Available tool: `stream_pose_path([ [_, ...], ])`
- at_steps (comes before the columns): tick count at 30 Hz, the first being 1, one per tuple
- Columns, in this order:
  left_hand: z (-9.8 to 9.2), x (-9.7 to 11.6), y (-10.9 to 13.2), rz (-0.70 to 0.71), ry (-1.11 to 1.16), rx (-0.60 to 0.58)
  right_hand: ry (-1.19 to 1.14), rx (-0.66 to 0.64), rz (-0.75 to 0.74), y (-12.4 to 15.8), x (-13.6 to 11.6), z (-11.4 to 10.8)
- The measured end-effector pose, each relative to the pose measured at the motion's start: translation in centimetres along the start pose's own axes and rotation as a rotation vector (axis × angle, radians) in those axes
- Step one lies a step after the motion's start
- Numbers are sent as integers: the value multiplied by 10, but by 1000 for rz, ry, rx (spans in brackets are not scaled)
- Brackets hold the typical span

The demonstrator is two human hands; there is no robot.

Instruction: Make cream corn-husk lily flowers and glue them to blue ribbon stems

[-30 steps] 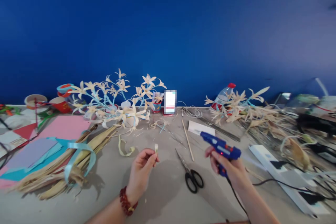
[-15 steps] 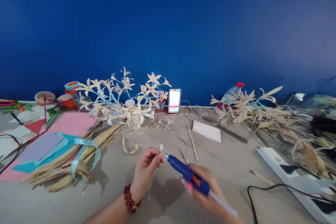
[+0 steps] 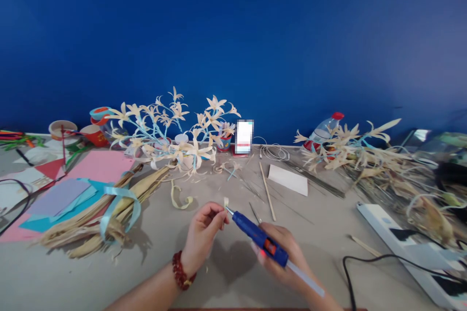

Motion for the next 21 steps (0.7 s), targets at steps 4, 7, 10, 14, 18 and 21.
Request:
stream_pose_path([
  [4, 0, 0, 0, 3, -6, -8, 21, 23, -3, 0, -1, -1],
  [7, 0, 0, -1, 1, -10, -12, 13, -5, -19, 0, -2, 1],
  [10, 0, -1, -1, -2, -4, -7, 27, -2, -35, 0, -2, 1],
  [14, 0, -1, -2, -4, 4, -2, 30, -3, -28, 0, 0, 0],
  [18, 0, -1, -2, 0, -3, -6, 24, 0, -2, 0, 0, -1],
  [21, 0, -2, -1, 2, -8, -11, 32, 29, -6, 0, -1, -2],
])
Point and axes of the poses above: each hand's wrist, its own y-axis away from the middle knuckle, its own z-axis out of the palm, x = y × z, the point moved 6 cm from there along -y, towards the middle knuckle, and after that the axes turned 10 degrees about -y, right-handed, at the moved point
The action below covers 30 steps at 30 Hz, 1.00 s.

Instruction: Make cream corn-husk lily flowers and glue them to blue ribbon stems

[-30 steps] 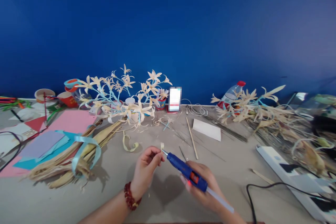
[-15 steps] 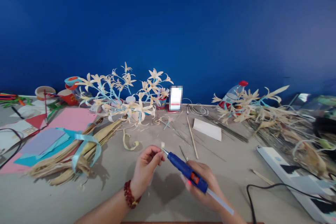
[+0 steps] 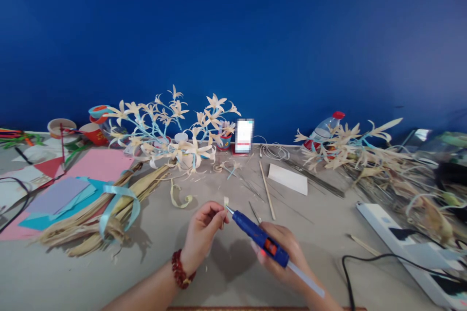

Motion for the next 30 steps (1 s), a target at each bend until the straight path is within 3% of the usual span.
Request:
stream_pose_path([
  [30, -1, 0, 0, -7, -15, 11, 77, -75, -1, 0, 2, 4],
])
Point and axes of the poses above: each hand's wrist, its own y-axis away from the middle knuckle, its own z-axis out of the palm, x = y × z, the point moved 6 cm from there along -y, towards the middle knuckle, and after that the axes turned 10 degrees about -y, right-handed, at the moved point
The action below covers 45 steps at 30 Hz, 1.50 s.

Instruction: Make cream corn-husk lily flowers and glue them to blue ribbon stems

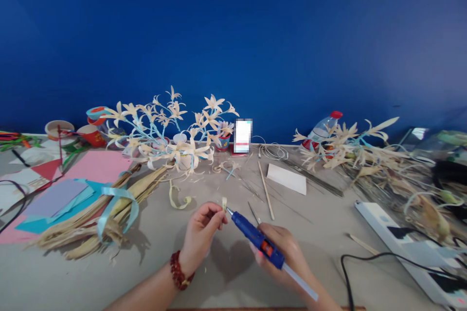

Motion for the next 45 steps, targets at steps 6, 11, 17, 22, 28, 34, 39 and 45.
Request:
stream_pose_path([
  [6, 0, -1, -1, -11, 16, 6, 67, 48, 10, 4, 7, -14],
  [11, -2, -8, -3, -86, 93, 4, 265, 102, 151, 10, 47, -40],
  [17, -2, -10, -3, -93, 162, 7, 587, 54, 486, 20, 125, -81],
  [22, -5, -10, -4, -82, 171, 56, 568, -71, 512, 29, 159, -87],
  [28, -6, -11, -8, -67, 196, 85, 323, -87, 363, 19, 139, -112],
  [34, -2, -12, -4, -65, 171, 44, 152, -82, 154, -67, 77, -57],
  [39, -3, -13, -5, -49, 175, 50, 252, -208, 121, -141, 56, 34],
  [45, -2, -17, -6, -50, 169, 43, 354, -201, 169, -173, 63, 71],
])
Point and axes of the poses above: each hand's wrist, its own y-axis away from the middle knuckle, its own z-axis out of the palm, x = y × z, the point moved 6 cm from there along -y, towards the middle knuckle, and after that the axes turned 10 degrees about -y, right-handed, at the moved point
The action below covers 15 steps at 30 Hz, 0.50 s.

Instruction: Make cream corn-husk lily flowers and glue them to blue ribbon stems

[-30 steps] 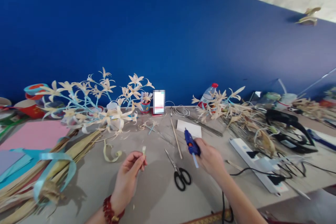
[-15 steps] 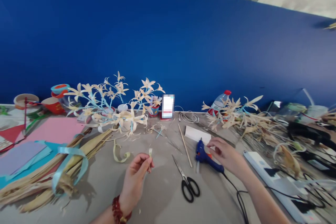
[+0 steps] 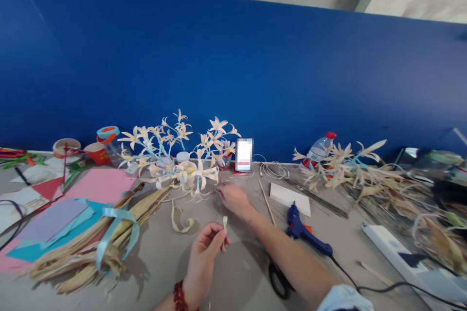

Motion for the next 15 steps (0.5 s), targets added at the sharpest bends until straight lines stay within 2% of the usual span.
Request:
stream_pose_path([
  [8, 5, 1, 2, -6, 11, -20, -15, -20, 61, 14, 21, -3],
  [15, 4, -4, 1, 6, -20, -29, -230, 8, 84, 1, 12, 4],
])
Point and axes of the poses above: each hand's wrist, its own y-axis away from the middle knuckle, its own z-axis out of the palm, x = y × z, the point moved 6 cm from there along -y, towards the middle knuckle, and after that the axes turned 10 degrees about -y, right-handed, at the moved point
